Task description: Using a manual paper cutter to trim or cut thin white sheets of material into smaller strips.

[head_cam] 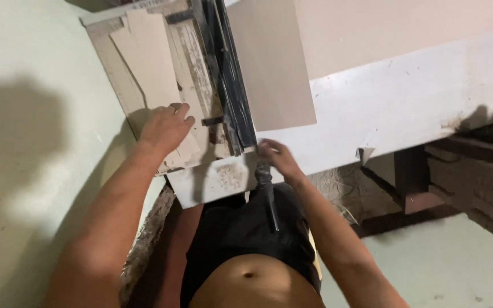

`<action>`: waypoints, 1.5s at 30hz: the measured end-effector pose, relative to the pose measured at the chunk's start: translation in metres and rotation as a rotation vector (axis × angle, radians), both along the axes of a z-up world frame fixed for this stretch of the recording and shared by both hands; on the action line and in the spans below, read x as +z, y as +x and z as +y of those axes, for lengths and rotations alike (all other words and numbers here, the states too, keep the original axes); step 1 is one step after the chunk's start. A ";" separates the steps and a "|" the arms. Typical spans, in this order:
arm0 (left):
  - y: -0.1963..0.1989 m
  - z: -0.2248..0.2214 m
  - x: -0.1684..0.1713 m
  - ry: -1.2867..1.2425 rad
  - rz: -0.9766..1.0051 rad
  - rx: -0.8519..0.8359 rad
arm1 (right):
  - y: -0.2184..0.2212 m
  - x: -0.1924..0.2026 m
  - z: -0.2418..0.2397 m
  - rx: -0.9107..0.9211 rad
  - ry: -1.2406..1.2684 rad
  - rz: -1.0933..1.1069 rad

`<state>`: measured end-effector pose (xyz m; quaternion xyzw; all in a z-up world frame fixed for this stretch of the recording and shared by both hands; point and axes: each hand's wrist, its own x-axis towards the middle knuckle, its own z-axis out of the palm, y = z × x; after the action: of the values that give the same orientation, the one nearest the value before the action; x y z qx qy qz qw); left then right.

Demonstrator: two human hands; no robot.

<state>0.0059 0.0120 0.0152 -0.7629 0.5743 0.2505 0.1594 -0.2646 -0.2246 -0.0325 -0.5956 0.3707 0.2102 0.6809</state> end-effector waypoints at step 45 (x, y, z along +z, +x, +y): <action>-0.044 -0.143 0.020 0.032 0.246 0.836 | 0.000 0.142 0.046 0.482 -0.535 0.202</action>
<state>-0.0382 -0.1312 0.0351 -0.8918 0.2268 0.3912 -0.0136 -0.2650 -0.1782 0.1090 -0.7989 0.3272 0.3178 0.3920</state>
